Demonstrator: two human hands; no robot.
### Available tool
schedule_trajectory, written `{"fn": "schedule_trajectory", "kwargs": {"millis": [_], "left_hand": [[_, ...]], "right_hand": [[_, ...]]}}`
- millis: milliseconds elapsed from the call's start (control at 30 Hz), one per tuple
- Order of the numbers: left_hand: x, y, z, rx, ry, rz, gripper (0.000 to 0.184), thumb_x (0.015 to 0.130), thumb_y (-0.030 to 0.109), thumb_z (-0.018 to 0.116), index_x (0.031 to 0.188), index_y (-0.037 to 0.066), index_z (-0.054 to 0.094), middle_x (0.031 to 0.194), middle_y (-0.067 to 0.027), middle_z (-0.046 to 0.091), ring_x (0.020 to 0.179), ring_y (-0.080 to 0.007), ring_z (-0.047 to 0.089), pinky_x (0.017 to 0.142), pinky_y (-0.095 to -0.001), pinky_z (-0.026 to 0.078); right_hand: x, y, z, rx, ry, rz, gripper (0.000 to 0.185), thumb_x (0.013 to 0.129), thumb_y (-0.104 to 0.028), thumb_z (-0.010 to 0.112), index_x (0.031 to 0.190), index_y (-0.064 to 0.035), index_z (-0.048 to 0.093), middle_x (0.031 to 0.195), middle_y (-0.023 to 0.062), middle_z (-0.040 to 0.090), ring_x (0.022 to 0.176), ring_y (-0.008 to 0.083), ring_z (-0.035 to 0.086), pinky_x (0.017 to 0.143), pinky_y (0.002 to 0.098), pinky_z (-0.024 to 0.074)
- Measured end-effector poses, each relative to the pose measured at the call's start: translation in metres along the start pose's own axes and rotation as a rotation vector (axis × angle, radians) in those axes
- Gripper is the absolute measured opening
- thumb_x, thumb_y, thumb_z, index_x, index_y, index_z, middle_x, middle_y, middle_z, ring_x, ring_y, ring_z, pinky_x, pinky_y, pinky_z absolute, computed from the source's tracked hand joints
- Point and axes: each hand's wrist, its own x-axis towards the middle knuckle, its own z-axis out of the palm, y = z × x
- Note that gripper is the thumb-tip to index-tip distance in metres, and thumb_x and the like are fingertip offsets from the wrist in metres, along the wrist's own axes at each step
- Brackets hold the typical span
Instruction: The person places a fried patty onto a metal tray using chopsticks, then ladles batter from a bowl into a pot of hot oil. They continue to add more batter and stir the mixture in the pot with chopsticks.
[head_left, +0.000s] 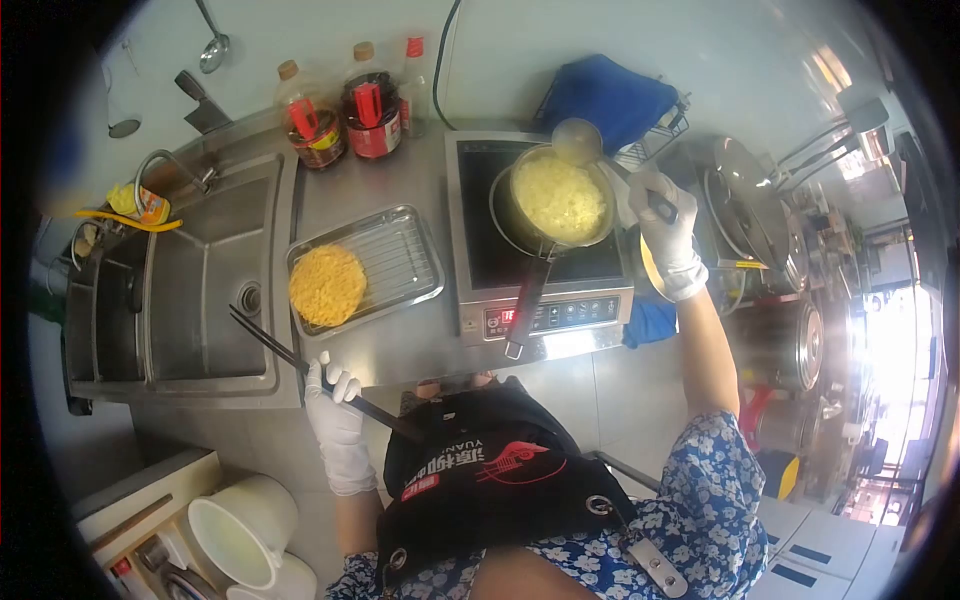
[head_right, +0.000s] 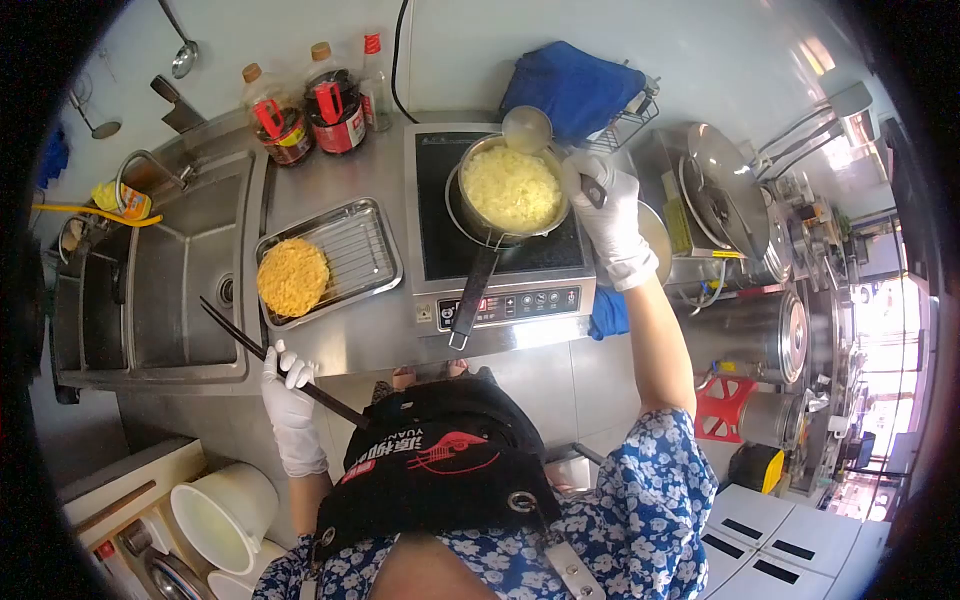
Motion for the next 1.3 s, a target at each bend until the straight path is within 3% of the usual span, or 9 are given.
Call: {"fn": "schedule_trajectory", "kwargs": {"millis": [400,633,1033,1300], "left_hand": [[-0.004,0.006,-0.007,-0.008,-0.061,-0.008,0.020,0.097,0.026,0.041,0.097,0.010,0.053,0.064,0.0022,0.039,0.041,-0.0061,0.029,0.042,-0.0214,0.026],[-0.005,0.004,-0.004,-0.004,-0.063,-0.005,0.021,0.097,0.026,0.041,0.097,0.009,0.054,0.064,0.0024,0.039,0.041,-0.0059,0.029,0.042,-0.0212,0.026],[-0.008,0.005,-0.006,0.016,-0.045,0.018,0.021,0.097,0.025,0.041,0.097,0.009,0.054,0.064,0.0023,0.041,0.042,-0.0058,0.029,0.042,-0.0211,0.026],[-0.005,0.001,-0.005,0.027,-0.060,0.005,0.020,0.097,0.025,0.042,0.098,0.009,0.053,0.064,0.0022,0.040,0.042,-0.0057,0.030,0.042,-0.0213,0.027]], "right_hand": [[0.006,-0.001,0.004,-0.086,-0.009,-0.083,0.013,0.074,0.003,0.065,0.082,-0.0060,0.060,0.071,0.0052,0.060,0.056,0.0130,0.054,0.055,0.0224,0.0439],[0.010,-0.012,0.014,-0.144,-0.027,-0.211,0.016,0.072,0.002,0.066,0.080,-0.0097,0.059,0.061,0.0020,0.051,0.049,0.0115,0.046,0.047,0.0246,0.0380],[0.008,-0.015,0.009,-0.195,-0.059,-0.263,0.019,0.071,0.001,0.066,0.082,-0.0110,0.056,0.061,0.0035,0.051,0.051,0.0182,0.052,0.048,0.0282,0.0416],[-0.017,-0.032,-0.020,-0.367,-0.264,-0.351,0.026,0.067,0.001,0.066,0.086,-0.0113,0.054,0.064,0.0049,0.050,0.055,0.0209,0.053,0.049,0.0325,0.0408]]}}
